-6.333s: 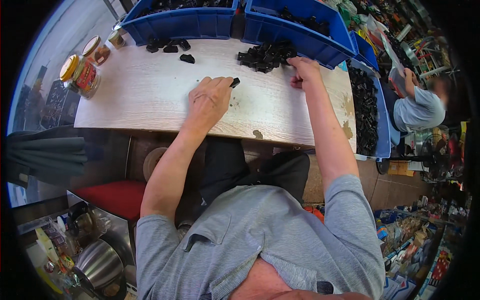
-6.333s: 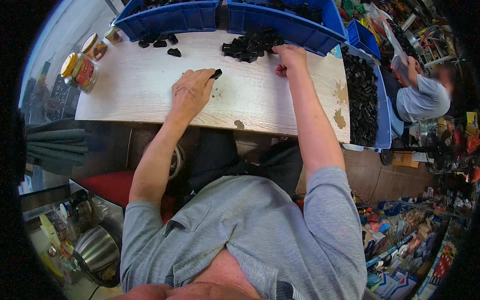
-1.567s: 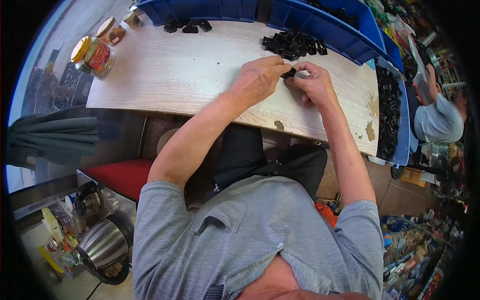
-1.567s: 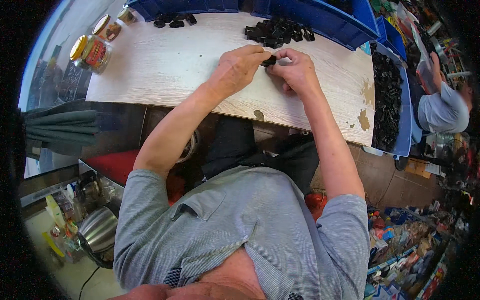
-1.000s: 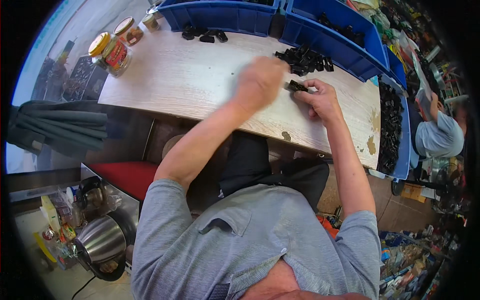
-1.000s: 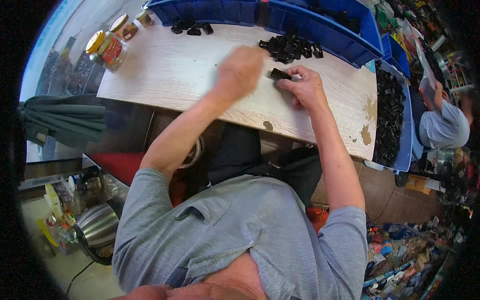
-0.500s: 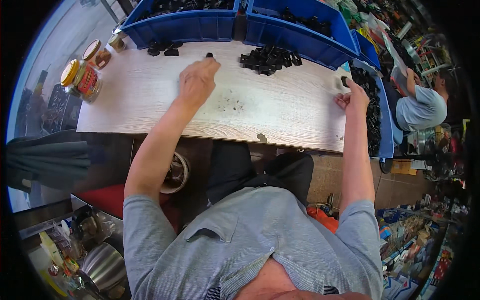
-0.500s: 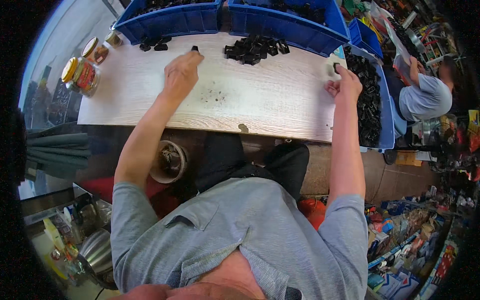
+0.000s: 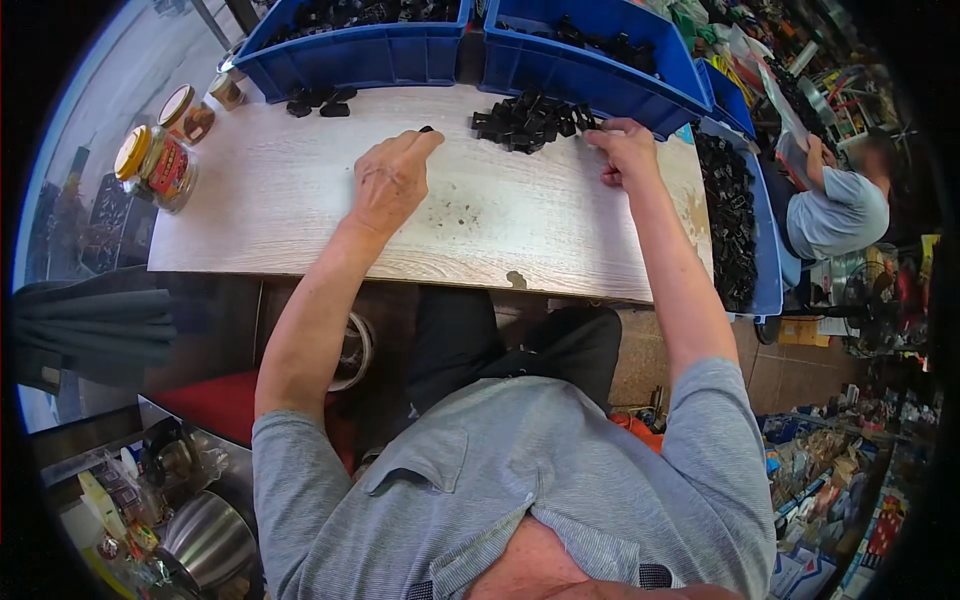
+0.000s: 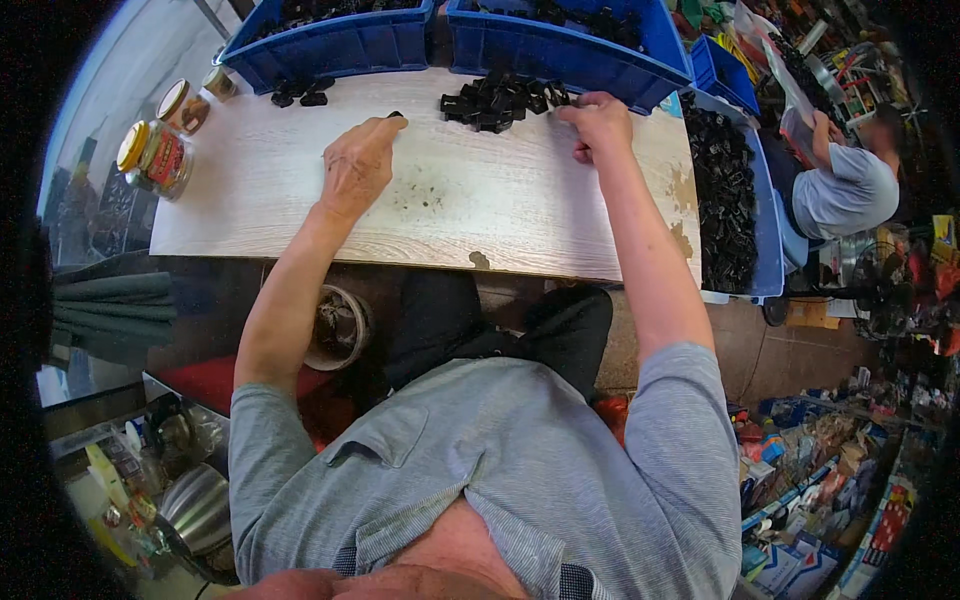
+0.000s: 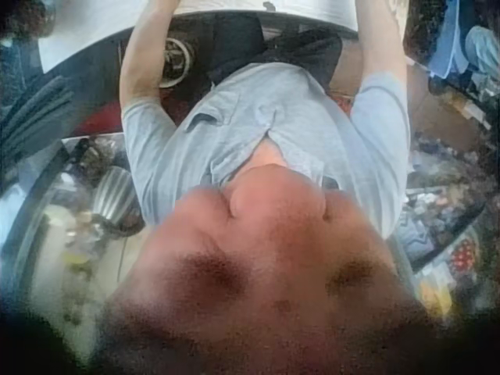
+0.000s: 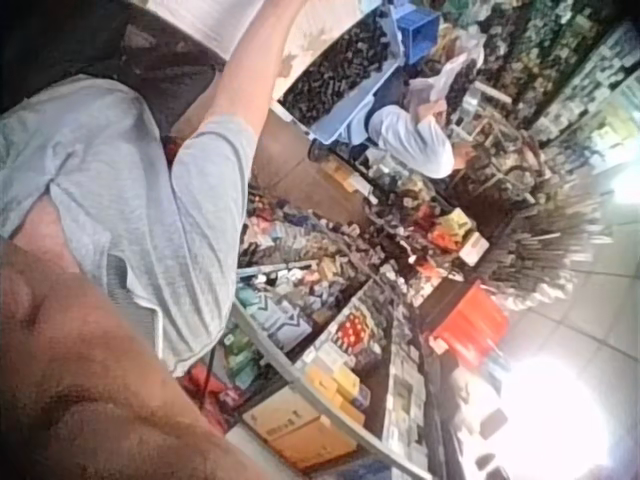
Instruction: Sorting and organizing small black plastic components from a workbench into storage bins.
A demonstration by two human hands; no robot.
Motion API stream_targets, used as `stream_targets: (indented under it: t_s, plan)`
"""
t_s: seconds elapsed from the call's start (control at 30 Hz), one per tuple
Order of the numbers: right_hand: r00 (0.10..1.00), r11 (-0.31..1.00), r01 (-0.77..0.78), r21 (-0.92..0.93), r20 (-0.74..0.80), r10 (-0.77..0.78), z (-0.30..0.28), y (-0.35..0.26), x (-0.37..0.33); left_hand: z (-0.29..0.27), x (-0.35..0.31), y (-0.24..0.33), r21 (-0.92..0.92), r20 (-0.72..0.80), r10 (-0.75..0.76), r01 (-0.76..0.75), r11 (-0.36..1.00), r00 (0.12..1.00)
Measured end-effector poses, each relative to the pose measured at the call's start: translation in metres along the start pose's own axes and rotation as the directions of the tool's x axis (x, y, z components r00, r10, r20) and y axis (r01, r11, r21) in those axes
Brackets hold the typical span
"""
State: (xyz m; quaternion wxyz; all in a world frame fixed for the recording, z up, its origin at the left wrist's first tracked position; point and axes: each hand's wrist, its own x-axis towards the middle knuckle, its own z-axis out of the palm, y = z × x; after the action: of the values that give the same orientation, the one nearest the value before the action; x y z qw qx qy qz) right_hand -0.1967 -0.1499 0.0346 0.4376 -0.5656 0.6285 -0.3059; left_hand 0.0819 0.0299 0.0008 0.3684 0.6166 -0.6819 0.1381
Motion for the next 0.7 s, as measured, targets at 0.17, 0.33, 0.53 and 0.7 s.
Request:
stream_targets:
  t_s: [0.17, 0.33, 0.53, 0.7]
  plan:
    - [0.995, 0.971, 0.093, -0.221, -0.022, -0.100, 0.013, -0.007, -0.002, 0.001, -0.002, -0.004, -0.021, -0.061, -0.028, 0.027, 0.999, 0.998]
    - [0.997, 0.990, 0.061, -0.128, -0.042, -0.066, 0.006, 0.002, -0.001, 0.008, -0.003, -0.017, 0.038, -0.053, -0.024, 0.026, 0.999, 0.998]
    - [0.993, 0.997, -0.075, 0.031, 0.094, 0.072, -0.017, 0.009, -0.025, -0.007, -0.007, -0.002, 0.037, 0.016, -0.022, 0.021, 0.999, 1.000]
    - [0.980, 0.991, -0.097, 0.093, 0.182, 0.079, -0.027, 0.017, -0.053, -0.008, -0.013, -0.001, 0.081, 0.008, -0.005, 0.004, 0.997, 1.000]
